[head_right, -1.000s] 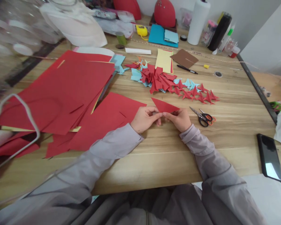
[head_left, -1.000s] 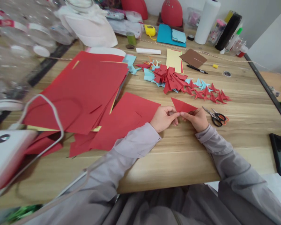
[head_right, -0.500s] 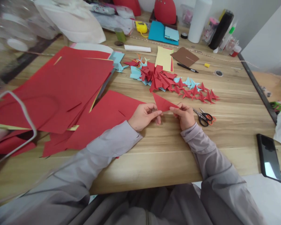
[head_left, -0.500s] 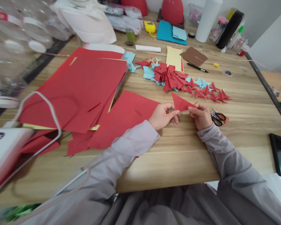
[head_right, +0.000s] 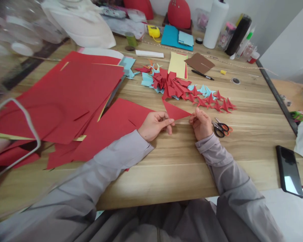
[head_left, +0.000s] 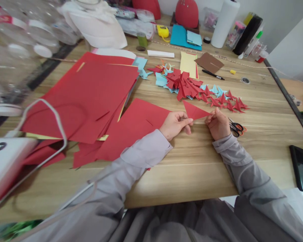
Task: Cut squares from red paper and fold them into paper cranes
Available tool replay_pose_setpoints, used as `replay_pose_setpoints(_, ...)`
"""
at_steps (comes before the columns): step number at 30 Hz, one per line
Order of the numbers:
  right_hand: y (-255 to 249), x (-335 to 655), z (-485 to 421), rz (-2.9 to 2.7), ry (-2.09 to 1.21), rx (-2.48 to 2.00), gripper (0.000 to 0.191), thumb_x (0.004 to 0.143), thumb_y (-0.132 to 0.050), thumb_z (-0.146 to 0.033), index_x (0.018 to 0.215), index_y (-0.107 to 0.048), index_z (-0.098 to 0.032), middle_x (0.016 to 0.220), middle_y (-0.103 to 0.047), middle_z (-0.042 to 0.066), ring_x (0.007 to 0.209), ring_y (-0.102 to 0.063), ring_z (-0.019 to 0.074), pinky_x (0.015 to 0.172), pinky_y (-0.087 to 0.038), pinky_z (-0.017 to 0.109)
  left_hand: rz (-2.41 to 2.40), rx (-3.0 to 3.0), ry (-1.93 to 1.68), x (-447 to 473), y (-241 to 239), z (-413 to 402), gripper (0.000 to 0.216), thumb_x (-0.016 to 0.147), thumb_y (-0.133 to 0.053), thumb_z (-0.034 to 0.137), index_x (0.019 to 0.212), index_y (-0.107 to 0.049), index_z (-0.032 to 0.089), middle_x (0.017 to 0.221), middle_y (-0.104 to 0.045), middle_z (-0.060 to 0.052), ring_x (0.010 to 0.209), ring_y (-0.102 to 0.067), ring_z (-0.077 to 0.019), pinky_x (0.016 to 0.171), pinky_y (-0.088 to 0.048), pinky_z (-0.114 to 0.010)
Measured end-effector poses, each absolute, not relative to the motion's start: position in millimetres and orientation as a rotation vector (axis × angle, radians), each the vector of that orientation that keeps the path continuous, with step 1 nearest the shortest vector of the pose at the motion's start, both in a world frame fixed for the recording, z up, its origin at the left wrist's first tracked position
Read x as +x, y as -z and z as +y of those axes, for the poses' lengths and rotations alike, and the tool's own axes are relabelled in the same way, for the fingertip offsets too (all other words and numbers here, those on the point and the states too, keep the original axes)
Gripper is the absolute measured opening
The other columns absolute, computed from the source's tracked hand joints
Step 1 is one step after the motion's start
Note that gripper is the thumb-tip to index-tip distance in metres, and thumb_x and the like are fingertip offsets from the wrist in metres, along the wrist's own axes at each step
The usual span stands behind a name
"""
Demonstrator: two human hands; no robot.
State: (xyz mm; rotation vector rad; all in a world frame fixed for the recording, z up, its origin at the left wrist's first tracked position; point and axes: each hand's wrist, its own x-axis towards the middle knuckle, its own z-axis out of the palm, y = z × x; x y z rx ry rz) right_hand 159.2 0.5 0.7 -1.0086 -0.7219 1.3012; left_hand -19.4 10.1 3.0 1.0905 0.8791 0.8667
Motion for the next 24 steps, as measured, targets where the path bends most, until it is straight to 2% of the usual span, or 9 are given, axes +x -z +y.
replay_pose_setpoints(2, 2, 155, -2, -0.821, -1.265, -1.059, 0.04, 0.06, -0.077, -0.055, 0.064, -0.057, -0.021, 0.052, -0.055, -0.005, 0.047, -0.048, 0.0083, 0.047, -0.04, 0.023, 0.887, 1.11, -0.826, -19, -7, 9, 0.029, 0.068, -0.075, 0.032, 0.063, -0.052, 0.014, 0.052, -0.063, 0.0, 0.04, -0.058, -0.0101, 0.043, -0.045, -0.02)
replay_pose_setpoints(5, 6, 152, -7, -1.0, -1.216, -1.12, 0.034, 0.059, -0.081, -0.046, 0.064, -0.06, -0.02, 0.051, -0.056, -0.005, 0.048, -0.049, 0.0086, 0.049, -0.04, 0.023, 0.863, 1.119, -0.778, -18, -8, 8, 0.025, 0.072, -0.072, 0.028, 0.065, -0.053, 0.013, 0.052, -0.062, 0.0, 0.043, -0.06, -0.0112, 0.044, -0.047, -0.02)
replay_pose_setpoints(11, 7, 150, -8, -1.017, -1.126, -1.14, 0.029, 0.063, -0.078, -0.043, 0.061, -0.061, -0.02, 0.052, -0.058, -0.005, 0.047, -0.047, 0.0082, 0.049, -0.038, 0.023, 0.807, 1.052, -0.891, -16, 1, 10, 0.027, 0.073, -0.071, 0.035, 0.078, -0.06, 0.011, 0.067, -0.067, -0.005, 0.057, -0.067, -0.0159, 0.045, -0.052, -0.023)
replay_pose_setpoints(16, 7, 148, -8, -1.007, -1.107, -1.159, 0.031, 0.063, -0.078, -0.045, 0.062, -0.06, -0.019, 0.054, -0.06, -0.004, 0.048, -0.048, 0.0083, 0.049, -0.039, 0.023, 0.812, 1.079, -0.926, -17, 3, 10, 0.028, 0.066, -0.077, 0.029, 0.079, -0.059, 0.011, 0.056, -0.064, -0.002, 0.048, -0.063, -0.0144, 0.044, -0.052, -0.024)
replay_pose_setpoints(24, 6, 147, -8, -0.999, -1.112, -1.159, 0.03, 0.063, -0.079, -0.043, 0.062, -0.061, -0.019, 0.054, -0.06, -0.004, 0.047, -0.048, 0.008, 0.048, -0.039, 0.023, 0.847, 1.09, -0.92, -16, -1, 9, 0.021, 0.069, -0.074, 0.025, 0.074, -0.058, 0.011, 0.052, -0.063, -0.001, 0.043, -0.06, -0.0124, 0.042, -0.051, -0.023)
